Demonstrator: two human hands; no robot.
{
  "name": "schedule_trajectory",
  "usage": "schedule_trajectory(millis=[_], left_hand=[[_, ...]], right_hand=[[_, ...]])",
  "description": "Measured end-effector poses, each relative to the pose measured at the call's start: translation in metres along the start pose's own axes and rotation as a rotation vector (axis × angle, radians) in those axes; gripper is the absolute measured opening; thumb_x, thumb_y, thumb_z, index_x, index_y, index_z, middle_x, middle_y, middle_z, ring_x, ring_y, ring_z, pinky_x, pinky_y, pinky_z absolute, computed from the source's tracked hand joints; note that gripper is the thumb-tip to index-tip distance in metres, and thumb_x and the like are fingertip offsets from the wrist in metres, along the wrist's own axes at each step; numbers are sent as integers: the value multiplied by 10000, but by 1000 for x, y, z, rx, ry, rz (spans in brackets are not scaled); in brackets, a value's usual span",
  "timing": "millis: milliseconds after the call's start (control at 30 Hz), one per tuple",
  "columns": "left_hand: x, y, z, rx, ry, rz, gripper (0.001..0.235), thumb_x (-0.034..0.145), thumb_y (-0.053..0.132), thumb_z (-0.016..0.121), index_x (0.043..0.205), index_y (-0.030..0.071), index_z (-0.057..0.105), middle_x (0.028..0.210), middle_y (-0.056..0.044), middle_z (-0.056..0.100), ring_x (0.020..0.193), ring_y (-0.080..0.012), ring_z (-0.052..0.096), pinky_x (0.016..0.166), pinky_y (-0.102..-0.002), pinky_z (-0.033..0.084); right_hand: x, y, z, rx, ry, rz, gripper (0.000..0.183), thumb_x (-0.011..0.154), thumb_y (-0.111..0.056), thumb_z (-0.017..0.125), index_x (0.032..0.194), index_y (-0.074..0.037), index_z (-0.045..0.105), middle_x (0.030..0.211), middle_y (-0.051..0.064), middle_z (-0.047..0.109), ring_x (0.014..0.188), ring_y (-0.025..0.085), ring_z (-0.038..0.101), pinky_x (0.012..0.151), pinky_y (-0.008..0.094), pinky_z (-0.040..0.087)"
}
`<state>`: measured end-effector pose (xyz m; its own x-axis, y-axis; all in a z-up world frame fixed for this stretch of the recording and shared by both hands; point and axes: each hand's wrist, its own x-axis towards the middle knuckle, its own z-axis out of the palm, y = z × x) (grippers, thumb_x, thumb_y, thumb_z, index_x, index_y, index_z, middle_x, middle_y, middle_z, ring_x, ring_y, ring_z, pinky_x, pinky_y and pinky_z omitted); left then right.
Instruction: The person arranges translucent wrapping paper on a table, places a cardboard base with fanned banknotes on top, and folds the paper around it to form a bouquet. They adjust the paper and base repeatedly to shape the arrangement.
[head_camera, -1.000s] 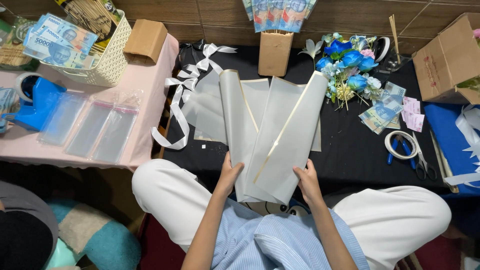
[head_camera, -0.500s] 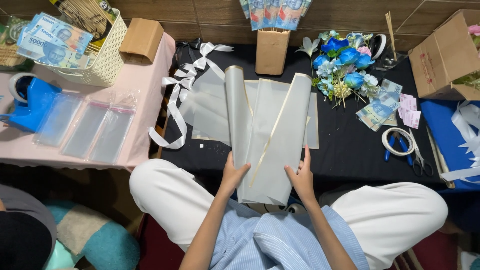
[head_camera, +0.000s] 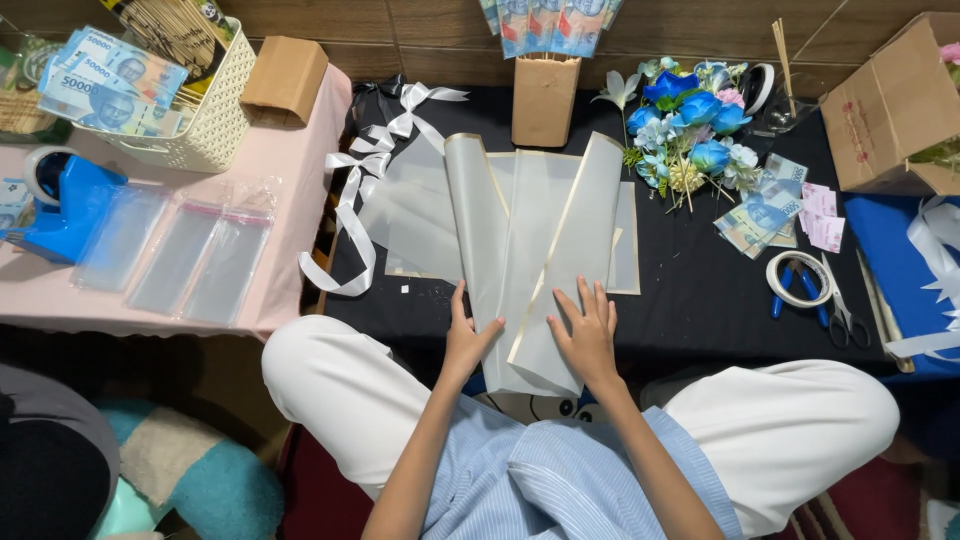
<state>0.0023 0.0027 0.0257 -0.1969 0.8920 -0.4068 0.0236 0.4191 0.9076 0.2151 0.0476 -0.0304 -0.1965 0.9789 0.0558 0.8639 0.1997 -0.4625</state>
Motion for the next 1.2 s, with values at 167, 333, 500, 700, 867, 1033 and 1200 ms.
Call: schedule_trajectory(millis=[167,333,500,700,867,1033,1200], left_hand=[[-24,25,-6,150,18,32,925,916,207,689,1614,189,83,1208,-335,658,1047,-467,695,810,-485,626],[-13,1,-5,270,65,76,959,891,296,733,1612,239,104,1017,-221,734,908,-382,744,701,-433,632],[-9,-5,-11,579,224,169,805,937,388,679,1596,225,247,765,-84,660,751,-298,717,653,-423,577],[-3,-15,-11,615,191,229,745,916,385,700,1562,243,356,744,-62,660,714,-279,712,609,-385,559],[2,-23,-10,678,198,245,678,920,405,686,1527,249,426,743,-46,665,699,-254,712,585,-363,554],[0,-21,-8,690,199,239,676,911,403,695,1518,244,444,762,-58,674,716,-263,718,590,-369,554],[-4,-15,-6,676,227,239,675,906,484,681,1491,213,483,793,-81,706,717,-266,730,582,-361,558]], right_hand=[[-1,0,1,-23,-14,4,461,972,-414,621,1422,-327,568,1608,52,356,1531,322,213,1201,614,165],[-1,-6,-4,-4,-20,4,453,979,-395,616,1420,-302,568,1600,81,361,1534,334,199,1201,620,154],[-1,-6,-4,-12,-28,-2,455,986,-396,606,1429,-300,557,1595,89,361,1532,344,200,1198,631,155],[0,-8,-7,-12,-26,-6,451,988,-390,605,1426,-292,559,1591,96,363,1531,347,201,1193,645,154],[0,-7,-5,-6,-31,0,448,990,-392,603,1424,-293,559,1590,97,364,1533,344,197,1194,648,145],[0,-8,-7,-4,-28,-4,452,989,-388,606,1427,-288,557,1591,103,362,1532,347,196,1190,654,146],[2,-9,-7,-2,-30,-10,449,991,-382,602,1427,-287,557,1591,106,361,1532,350,194,1187,659,141]])
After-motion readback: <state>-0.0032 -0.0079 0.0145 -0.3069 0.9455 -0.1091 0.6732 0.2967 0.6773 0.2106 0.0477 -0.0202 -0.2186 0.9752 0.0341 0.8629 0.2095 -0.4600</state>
